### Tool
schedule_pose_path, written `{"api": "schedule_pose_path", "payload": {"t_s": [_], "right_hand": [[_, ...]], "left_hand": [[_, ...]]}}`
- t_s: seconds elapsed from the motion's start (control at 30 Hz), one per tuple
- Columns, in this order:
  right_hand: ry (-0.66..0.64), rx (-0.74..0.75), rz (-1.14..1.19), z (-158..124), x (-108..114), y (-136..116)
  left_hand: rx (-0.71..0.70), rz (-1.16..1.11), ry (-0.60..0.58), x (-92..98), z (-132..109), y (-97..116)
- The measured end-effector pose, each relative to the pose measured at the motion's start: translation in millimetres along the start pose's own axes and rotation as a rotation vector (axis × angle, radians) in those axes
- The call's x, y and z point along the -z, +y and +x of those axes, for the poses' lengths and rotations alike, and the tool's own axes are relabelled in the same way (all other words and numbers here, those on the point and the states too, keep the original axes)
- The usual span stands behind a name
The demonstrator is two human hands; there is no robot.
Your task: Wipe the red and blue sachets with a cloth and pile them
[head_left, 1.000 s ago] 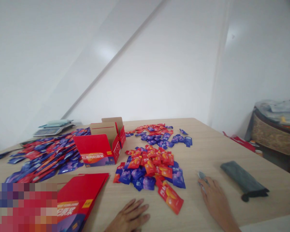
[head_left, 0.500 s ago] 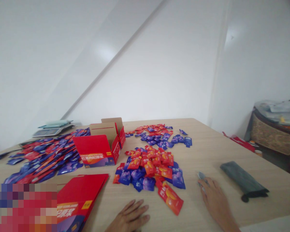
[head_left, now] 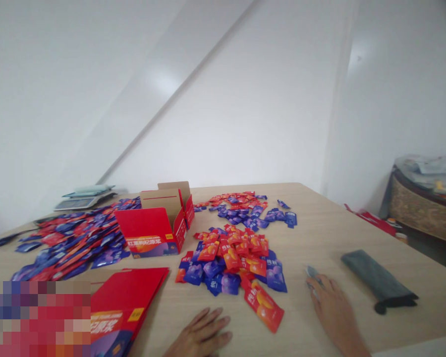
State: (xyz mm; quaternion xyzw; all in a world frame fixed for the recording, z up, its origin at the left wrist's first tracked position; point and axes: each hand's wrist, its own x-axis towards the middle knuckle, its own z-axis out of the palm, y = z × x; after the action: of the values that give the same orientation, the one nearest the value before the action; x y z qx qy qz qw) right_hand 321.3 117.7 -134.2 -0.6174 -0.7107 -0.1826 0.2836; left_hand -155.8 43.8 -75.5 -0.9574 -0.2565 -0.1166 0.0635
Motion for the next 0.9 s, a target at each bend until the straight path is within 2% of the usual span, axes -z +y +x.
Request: {"api": "schedule_pose_path", "payload": {"t_s": [0.9], "right_hand": [[0.003,-0.018,0.028,2.3,5.7,-3.8]], "left_hand": [[0.013,-0.024,-0.013,4.9,3.0,0.8]]}}
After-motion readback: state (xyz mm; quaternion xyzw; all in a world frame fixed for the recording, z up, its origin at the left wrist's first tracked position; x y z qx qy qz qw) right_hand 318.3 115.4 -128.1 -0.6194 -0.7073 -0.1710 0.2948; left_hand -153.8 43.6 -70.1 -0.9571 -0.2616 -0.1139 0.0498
